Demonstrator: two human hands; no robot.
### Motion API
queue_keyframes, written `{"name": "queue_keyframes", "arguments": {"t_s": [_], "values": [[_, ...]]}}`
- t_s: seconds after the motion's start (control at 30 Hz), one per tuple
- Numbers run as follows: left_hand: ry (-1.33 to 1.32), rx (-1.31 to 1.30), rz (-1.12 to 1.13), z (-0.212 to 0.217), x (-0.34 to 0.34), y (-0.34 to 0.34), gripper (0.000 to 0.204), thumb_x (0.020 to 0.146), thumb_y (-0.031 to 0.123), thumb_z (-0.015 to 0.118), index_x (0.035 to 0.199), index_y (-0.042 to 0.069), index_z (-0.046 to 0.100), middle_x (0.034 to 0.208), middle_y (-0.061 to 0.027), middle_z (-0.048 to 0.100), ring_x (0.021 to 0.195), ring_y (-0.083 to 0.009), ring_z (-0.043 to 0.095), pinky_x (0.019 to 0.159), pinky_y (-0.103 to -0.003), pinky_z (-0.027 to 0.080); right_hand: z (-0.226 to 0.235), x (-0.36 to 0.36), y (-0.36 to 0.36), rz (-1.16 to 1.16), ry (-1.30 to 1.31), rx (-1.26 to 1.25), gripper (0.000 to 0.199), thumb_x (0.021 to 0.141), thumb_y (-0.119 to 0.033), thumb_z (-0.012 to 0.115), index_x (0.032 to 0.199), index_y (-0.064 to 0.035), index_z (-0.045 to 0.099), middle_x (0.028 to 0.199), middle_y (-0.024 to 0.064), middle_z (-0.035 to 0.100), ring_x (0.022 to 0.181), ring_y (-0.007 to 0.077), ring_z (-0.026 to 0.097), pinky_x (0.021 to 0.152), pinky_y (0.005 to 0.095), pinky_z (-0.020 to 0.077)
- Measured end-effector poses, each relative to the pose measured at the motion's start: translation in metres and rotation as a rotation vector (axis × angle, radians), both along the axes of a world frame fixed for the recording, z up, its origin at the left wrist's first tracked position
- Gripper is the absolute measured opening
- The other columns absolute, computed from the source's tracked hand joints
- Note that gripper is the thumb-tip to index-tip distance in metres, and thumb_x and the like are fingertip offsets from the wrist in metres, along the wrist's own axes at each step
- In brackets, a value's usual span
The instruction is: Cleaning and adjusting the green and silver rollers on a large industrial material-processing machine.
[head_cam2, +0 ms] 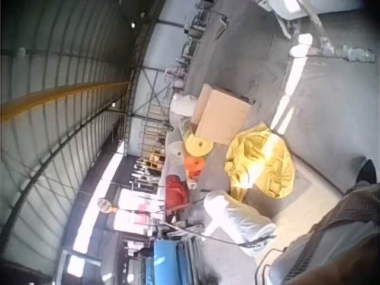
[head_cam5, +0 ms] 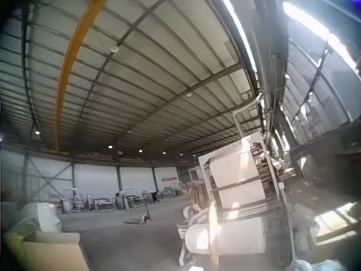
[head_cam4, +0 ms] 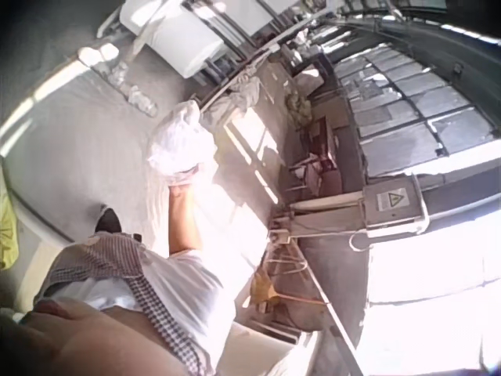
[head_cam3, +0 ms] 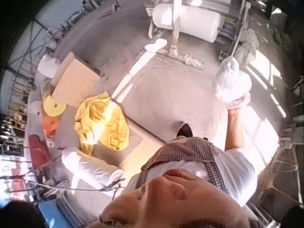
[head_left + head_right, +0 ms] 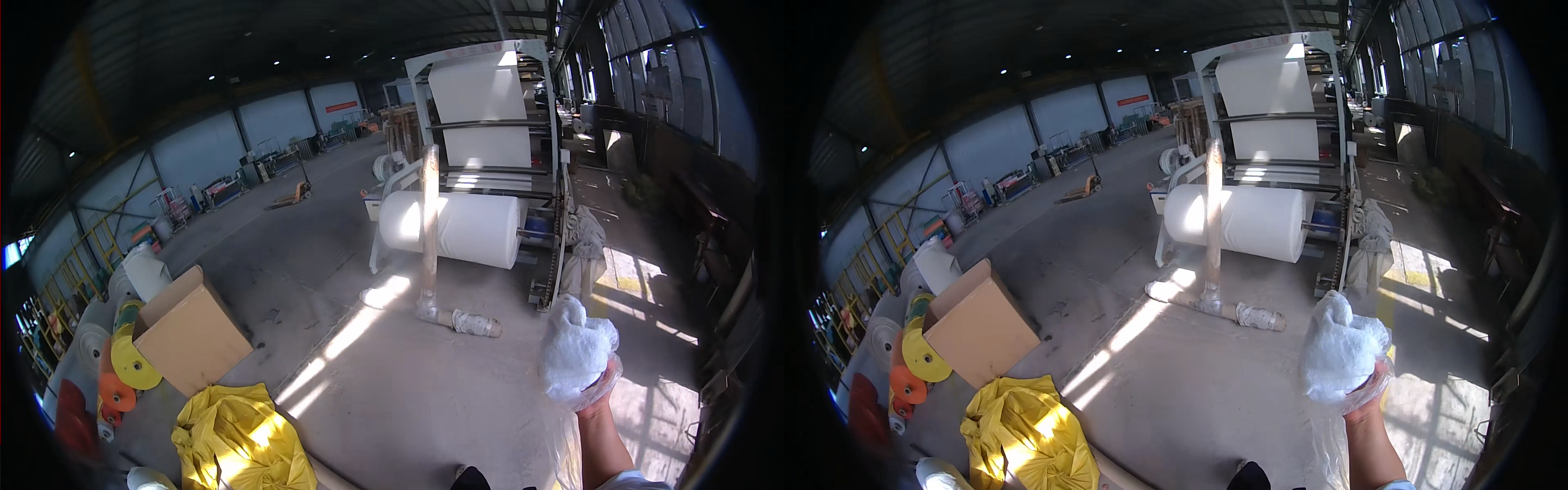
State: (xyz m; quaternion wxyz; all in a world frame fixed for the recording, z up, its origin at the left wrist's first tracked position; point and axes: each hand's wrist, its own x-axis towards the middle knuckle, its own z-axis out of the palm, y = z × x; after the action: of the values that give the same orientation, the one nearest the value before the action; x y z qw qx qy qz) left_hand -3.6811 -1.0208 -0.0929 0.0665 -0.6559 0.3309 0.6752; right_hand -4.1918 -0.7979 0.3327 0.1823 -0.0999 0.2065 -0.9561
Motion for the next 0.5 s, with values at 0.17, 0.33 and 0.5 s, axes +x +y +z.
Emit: {"name": "queue_keyframes", "arguments": {"t_s": [0.17,0.33,0.5], "values": [[0.349,-0.204,0.082,0.049,-0.203,-0.146,0.05,0.087,0.027,0.058,0.132,0.015,0.041,0.117,-0.0064,0.059,0.095,-0.02,0.059,0.067,-0.035,0.049,0.003,-0.117,-0.068,0.008,0.002,0.032,0.063,0.07,-0.039,0.066,0.125,-0.0105,0.052,0.12,0.0094,0.059,0.107,0.0299,0.058,0.092,0.0459,0.0472],[0.623,-0.704,-0.264,0.222,-0.416,-0.32,0.041,0.089,0.012,0.059,0.127,0.005,0.045,0.113,-0.0105,0.06,0.097,-0.0201,0.06,0.078,-0.031,0.051,-0.006,-0.216,-0.153,-0.123,0.052,0.027,0.054,0.078,-0.042,0.057,0.122,-0.0111,0.054,0.118,0.0087,0.06,0.107,0.0284,0.058,0.091,0.0446,0.048],[0.917,-0.928,-0.273,0.341,-0.54,-0.448,0.044,0.085,0.006,0.063,0.126,0.002,0.047,0.114,-0.0092,0.059,0.101,-0.0166,0.059,0.086,-0.028,0.049,-0.05,-0.309,-0.287,-0.044,-0.065,-0.024,0.056,0.076,-0.04,0.059,0.124,-0.011,0.053,0.12,0.0097,0.059,0.108,0.0294,0.057,0.093,0.0456,0.0471]]}}
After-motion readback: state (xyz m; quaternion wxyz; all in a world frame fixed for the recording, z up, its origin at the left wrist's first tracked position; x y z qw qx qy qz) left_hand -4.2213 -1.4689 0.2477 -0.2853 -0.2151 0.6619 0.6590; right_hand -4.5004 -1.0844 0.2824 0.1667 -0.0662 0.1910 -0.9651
